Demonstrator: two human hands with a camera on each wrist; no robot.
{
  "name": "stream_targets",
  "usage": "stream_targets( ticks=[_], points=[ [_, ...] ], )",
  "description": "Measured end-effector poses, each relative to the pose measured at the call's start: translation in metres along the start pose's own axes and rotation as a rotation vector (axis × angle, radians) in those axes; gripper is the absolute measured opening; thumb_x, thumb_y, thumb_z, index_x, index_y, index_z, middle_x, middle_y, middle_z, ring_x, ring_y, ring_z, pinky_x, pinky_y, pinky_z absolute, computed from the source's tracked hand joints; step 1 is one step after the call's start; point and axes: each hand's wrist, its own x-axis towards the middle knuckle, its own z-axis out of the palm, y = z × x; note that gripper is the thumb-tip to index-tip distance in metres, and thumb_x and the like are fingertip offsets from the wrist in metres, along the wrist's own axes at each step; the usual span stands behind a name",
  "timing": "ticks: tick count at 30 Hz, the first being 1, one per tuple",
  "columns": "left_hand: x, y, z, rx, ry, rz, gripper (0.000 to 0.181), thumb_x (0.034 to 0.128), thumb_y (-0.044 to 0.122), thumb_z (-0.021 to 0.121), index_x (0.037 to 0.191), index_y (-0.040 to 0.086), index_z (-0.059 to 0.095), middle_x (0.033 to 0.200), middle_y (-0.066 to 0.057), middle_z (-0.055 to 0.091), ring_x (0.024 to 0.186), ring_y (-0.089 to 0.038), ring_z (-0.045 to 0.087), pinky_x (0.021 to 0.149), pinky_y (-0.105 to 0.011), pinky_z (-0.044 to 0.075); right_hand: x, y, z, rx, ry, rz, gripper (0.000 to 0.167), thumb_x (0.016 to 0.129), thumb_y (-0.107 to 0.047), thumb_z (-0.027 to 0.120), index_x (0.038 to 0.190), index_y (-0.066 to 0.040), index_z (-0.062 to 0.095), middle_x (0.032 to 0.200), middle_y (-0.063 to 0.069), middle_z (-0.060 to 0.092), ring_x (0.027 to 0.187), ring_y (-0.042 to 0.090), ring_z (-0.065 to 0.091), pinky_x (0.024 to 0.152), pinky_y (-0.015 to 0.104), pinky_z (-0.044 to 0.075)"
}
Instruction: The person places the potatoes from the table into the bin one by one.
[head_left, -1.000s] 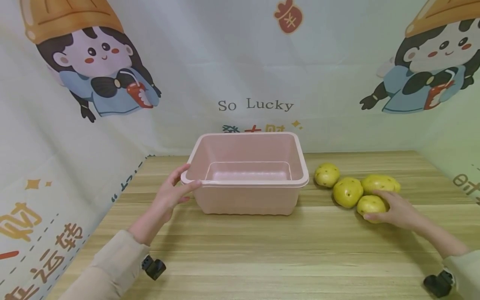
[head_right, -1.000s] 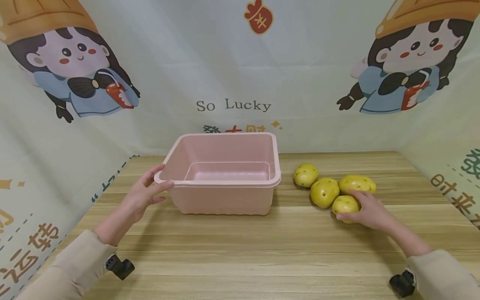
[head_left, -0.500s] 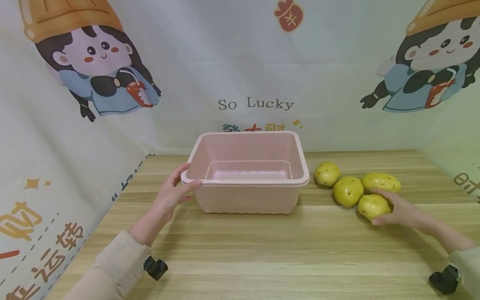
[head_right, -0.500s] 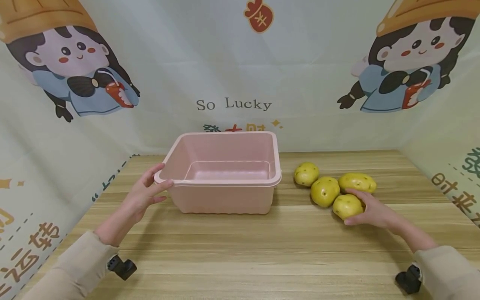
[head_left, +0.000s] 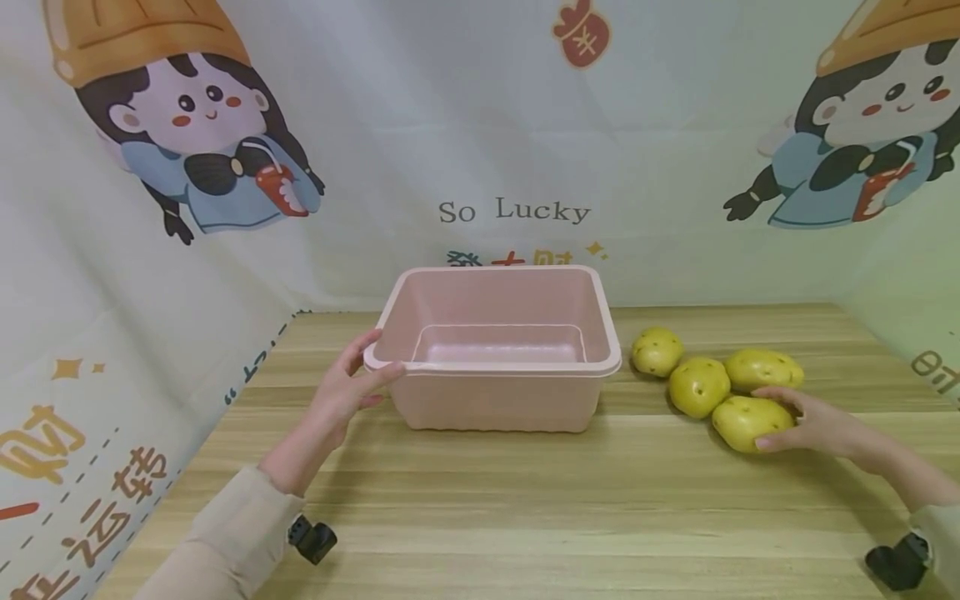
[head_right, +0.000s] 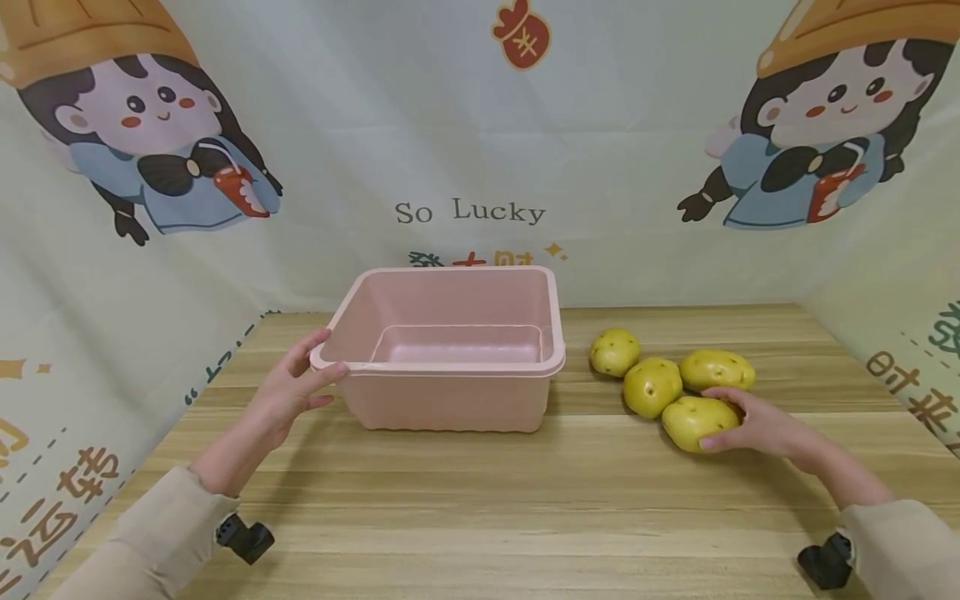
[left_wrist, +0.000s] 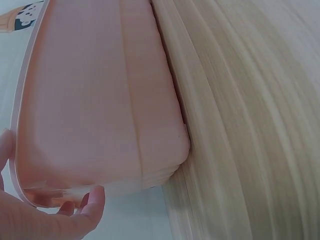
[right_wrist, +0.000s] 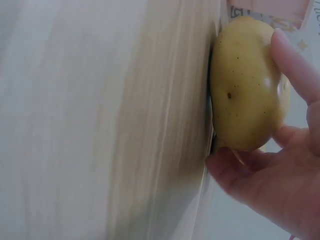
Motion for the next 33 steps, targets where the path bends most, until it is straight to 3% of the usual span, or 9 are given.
stream_targets(
  ticks=[5, 10, 15, 19, 27, 33],
  points=[
    [-0.0003, 0.0007, 0.0006, 0.002, -0.005, 0.008, 0.075, 0.0859, 0.026, 0.063, 0.147, 0.021, 0.018, 0.148, -0.015, 0.024, 0.121, -0.032, 0.04, 0.095, -0.047, 0.04, 0.0016, -0.0019, 0.0013, 0.034, -0.006, 0.008, 0.076, 0.08, -0.022, 0.067, 0.132, 0.015, 0.025, 0.127, 0.04, 0.032, 0.114, 0.05, 0.035, 0.088, 0.059, 0.035],
    [-0.0009, 0.0007, 0.0005, 0.0, 0.0, 0.013, 0.075, 0.0859, 0.025, 0.063, 0.147, 0.021, 0.019, 0.148, -0.015, 0.025, 0.119, -0.031, 0.042, 0.094, -0.046, 0.041, 0.0037, -0.0032, 0.0051, 0.061, -0.009, 0.008, 0.075, 0.08, -0.022, 0.067, 0.131, 0.014, 0.025, 0.124, 0.036, 0.036, 0.111, 0.041, 0.04, 0.086, 0.046, 0.038],
    [-0.0018, 0.0003, -0.0002, -0.01, 0.005, 0.008, 0.075, 0.0859, 0.022, 0.063, 0.147, 0.02, 0.019, 0.148, -0.013, 0.027, 0.116, -0.029, 0.044, 0.092, -0.043, 0.042, 0.0036, -0.0042, 0.0082, 0.1, -0.038, 0.013, 0.078, 0.081, -0.022, 0.067, 0.134, 0.011, 0.021, 0.126, 0.037, 0.033, 0.112, 0.043, 0.04, 0.086, 0.05, 0.038],
    [-0.0018, -0.0002, -0.0003, -0.012, 0.007, 0.01, 0.075, 0.0858, 0.021, 0.062, 0.147, 0.02, 0.019, 0.147, -0.013, 0.028, 0.114, -0.028, 0.044, 0.092, -0.043, 0.042, 0.0029, -0.0059, 0.009, 0.085, -0.053, 0.014, 0.079, 0.08, -0.022, 0.067, 0.136, 0.008, 0.02, 0.126, 0.037, 0.034, 0.111, 0.043, 0.041, 0.083, 0.047, 0.039],
    [0.0003, -0.001, 0.001, -0.019, 0.01, 0.013, 0.075, 0.0853, 0.021, 0.063, 0.146, 0.02, 0.02, 0.148, -0.013, 0.026, 0.118, -0.03, 0.042, 0.093, -0.044, 0.041, 0.0035, -0.0064, 0.0092, 0.054, -0.027, 0.013, 0.078, 0.079, -0.022, 0.068, 0.134, 0.009, 0.023, 0.125, 0.033, 0.038, 0.11, 0.036, 0.043, 0.082, 0.042, 0.04],
    [0.001, -0.0014, 0.0011, -0.016, 0.015, 0.012, 0.076, 0.0849, 0.023, 0.064, 0.146, 0.02, 0.02, 0.147, -0.013, 0.028, 0.117, -0.029, 0.043, 0.09, -0.04, 0.043, 0.0056, -0.0061, 0.0076, 0.049, -0.012, 0.022, 0.078, 0.077, -0.022, 0.07, 0.133, 0.01, 0.025, 0.125, 0.034, 0.038, 0.111, 0.041, 0.042, 0.085, 0.048, 0.039]
  ],
)
